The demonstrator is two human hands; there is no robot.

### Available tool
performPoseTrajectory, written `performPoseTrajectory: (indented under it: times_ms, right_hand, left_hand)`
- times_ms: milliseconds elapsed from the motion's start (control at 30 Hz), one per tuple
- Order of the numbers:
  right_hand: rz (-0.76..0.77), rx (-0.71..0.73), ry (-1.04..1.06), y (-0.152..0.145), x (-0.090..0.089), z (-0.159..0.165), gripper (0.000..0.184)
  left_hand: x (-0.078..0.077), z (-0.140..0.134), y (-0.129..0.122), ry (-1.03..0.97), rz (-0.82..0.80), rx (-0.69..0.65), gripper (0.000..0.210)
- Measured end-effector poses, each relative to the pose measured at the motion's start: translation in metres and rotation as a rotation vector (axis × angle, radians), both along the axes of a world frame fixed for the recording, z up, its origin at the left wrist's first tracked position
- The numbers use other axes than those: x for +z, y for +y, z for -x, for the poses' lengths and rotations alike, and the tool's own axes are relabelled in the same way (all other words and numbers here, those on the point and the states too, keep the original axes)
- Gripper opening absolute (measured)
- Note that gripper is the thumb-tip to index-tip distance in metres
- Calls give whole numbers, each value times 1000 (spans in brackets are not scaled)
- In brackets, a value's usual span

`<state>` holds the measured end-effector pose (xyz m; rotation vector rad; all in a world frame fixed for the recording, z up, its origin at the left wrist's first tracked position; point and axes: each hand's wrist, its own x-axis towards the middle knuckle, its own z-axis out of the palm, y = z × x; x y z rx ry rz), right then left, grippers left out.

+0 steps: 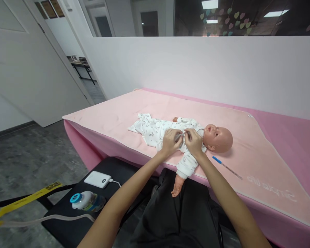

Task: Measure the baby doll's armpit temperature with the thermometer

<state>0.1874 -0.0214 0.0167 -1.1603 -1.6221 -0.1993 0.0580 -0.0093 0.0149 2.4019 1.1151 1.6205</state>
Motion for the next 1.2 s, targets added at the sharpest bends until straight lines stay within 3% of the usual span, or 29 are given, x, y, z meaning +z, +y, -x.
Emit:
performPoseTrajectory:
  times_ms: [300, 433, 600, 867, 1200]
  right_hand:
    - [-20, -15, -71, 0, -1, 0, 17]
    - [-44, -14, -98, 0, -1, -1, 16]
    - [-71, -24, -77, 1, -1, -1, 16]
    - [-168, -29, -89, -2, -1, -1, 18]
    - [-92, -85, -79, -2, -3, -1, 21]
  left_hand:
    - [2, 6, 6, -99, 212, -173, 3]
    - [2, 8, 9, -113, 212, -238, 14]
    - [1, 7, 10, -186, 163, -150, 6]
    - [2, 5, 8, -103, 109, -108, 5]
    - [1, 5, 3, -18, 91, -68, 9]
